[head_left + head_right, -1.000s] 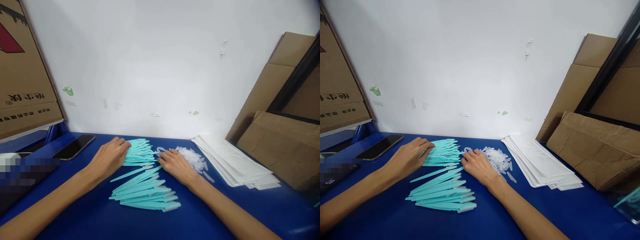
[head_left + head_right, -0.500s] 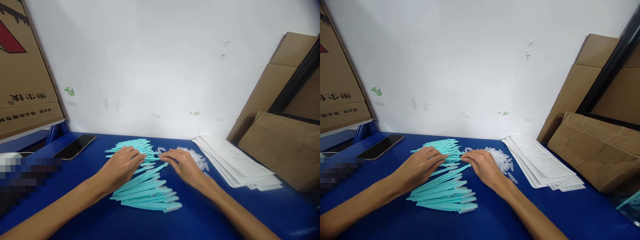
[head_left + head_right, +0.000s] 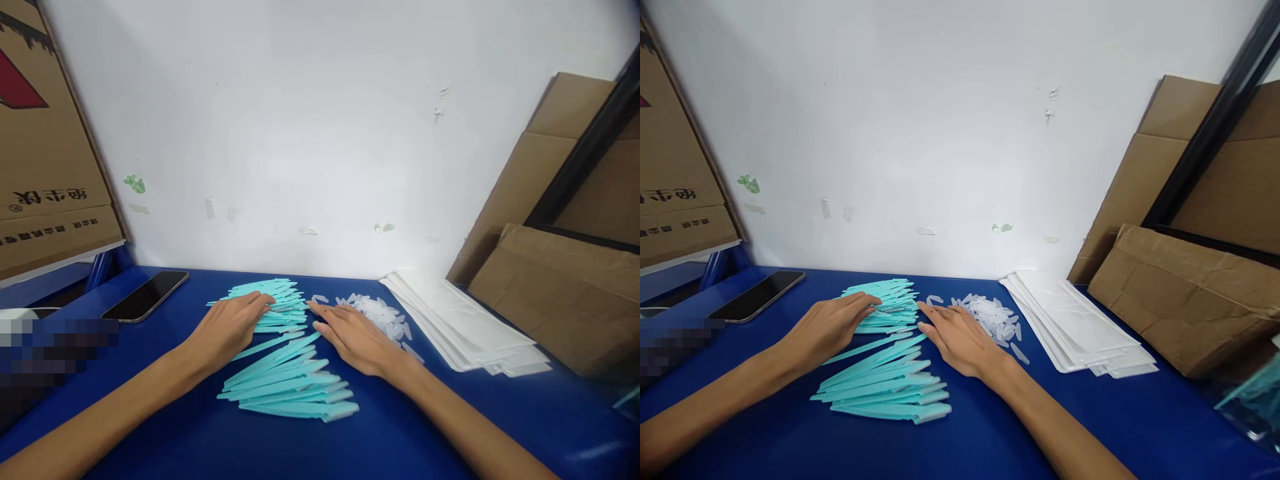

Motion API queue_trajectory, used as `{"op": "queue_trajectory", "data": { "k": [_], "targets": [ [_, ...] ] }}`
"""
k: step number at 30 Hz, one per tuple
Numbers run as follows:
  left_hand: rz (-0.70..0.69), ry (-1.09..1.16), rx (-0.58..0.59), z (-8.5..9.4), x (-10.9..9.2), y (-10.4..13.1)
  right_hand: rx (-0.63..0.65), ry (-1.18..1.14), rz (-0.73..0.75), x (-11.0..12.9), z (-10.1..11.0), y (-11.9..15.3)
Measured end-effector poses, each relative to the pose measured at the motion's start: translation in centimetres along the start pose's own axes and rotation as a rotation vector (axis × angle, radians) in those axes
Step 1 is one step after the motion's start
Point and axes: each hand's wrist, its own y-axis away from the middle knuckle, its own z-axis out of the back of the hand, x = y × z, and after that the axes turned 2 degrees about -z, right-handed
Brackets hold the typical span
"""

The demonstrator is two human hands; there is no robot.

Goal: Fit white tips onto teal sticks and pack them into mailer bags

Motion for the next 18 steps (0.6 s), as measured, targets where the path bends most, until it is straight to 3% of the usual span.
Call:
{"op": "queue_trajectory", "data": {
  "k": [10,18],
  "targets": [
    [0.001,0.005,-0.065,1.0,-0.4,-0.3,-0.04,0.253,-0.082,0.5,1.1,0.1],
    [-0.05,0.046,-0.061,0.3,-0.6,-0.2,-0.033,0.312,-0.083,-1.6,0.1,-0.9]
  ]
}}
